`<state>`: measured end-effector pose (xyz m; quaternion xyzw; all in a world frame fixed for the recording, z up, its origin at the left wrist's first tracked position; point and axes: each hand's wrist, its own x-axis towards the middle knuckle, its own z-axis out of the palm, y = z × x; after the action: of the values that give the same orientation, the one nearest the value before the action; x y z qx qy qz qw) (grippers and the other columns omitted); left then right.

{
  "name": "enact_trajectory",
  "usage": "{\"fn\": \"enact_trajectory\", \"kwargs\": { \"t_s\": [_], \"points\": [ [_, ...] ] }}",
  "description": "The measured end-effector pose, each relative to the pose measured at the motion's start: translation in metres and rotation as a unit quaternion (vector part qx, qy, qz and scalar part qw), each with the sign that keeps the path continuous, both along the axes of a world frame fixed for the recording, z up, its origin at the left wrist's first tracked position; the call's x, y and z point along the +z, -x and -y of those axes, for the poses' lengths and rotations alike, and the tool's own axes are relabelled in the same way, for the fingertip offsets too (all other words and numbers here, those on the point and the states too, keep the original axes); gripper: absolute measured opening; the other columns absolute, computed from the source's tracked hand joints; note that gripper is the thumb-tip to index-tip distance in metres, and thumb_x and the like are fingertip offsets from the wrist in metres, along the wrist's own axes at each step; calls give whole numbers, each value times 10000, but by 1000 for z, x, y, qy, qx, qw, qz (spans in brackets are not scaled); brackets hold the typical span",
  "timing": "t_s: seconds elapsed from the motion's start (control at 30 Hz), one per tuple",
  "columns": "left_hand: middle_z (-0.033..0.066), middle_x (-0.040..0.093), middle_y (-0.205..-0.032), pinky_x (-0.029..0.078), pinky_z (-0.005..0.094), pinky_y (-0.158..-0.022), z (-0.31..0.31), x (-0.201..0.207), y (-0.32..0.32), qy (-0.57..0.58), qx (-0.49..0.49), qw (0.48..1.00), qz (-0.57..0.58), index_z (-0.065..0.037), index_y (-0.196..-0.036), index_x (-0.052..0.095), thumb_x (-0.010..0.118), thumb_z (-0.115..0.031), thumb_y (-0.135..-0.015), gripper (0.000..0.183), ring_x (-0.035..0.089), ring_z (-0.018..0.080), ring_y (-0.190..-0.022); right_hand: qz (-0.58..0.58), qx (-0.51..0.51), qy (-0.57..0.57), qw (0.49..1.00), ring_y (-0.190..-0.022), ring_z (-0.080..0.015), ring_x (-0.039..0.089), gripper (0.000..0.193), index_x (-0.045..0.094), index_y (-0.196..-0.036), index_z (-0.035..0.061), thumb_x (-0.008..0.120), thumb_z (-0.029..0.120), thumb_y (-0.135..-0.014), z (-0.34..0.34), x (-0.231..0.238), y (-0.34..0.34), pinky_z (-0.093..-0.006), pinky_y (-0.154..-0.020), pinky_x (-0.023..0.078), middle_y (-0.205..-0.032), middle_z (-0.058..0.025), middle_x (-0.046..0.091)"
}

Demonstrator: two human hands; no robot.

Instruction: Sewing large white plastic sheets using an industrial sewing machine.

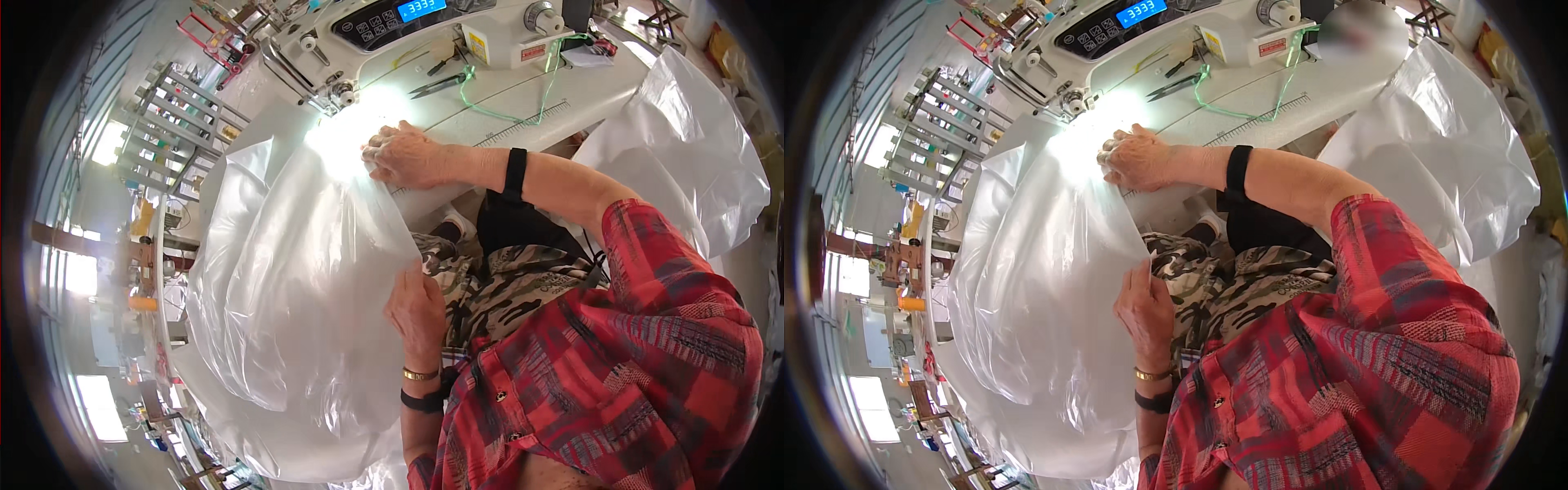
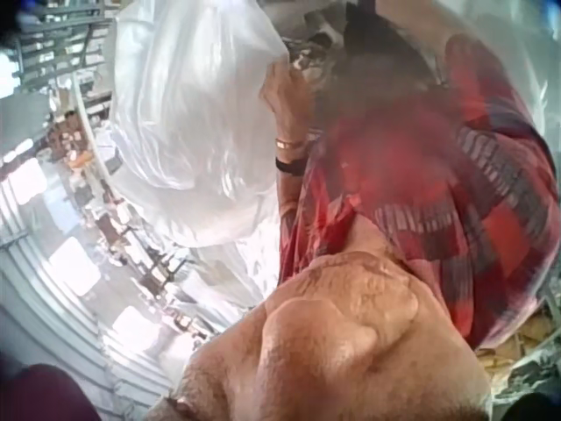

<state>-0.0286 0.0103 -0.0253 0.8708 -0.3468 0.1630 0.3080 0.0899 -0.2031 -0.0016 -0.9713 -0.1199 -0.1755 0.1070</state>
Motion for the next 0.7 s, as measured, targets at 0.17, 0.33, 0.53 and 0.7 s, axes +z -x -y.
{"fn": "enact_trajectory", "kwargs": {
  "t_s": [0.17,0.33,0.53,0.7],
  "points": [
    [166,621,-824,462,454,-591,14,13,-27,-70,34,997,16,-24,-996,656,557,-19,-795,224,600,389,-699,-3,-9,3,1000,-1089,-270,545,298,606,-1105,79,554,309,-922,2,0,-3,-470,-892,419,-1056,-91,606],
    [184,626,-791,455,482,-613,33,34,-70,-78,32,996,23,-6,-928,651,557,-57,-795,170,598,409,-696,25,7,-23,999,-1070,-277,551,248,607,-1051,79,549,284,-924,-2,-5,-6,-482,-869,418,-1017,-98,605],
    [215,649,-784,487,475,-686,59,46,-125,-138,43,989,30,13,-834,649,554,-73,-803,132,628,411,-748,-6,1,-58,998,-1046,-284,561,190,602,-976,67,544,232,-903,-2,4,-6,-479,-877,417,-966,-111,616],
    [231,676,-856,511,461,-767,81,52,-157,-136,69,988,-3,11,-911,695,561,-94,-866,176,655,405,-822,-44,-2,-110,993,-1178,-306,543,271,617,-1082,31,553,176,-863,-1,6,-7,-527,-1012,387,-1133,-155,624]
  ]
}}
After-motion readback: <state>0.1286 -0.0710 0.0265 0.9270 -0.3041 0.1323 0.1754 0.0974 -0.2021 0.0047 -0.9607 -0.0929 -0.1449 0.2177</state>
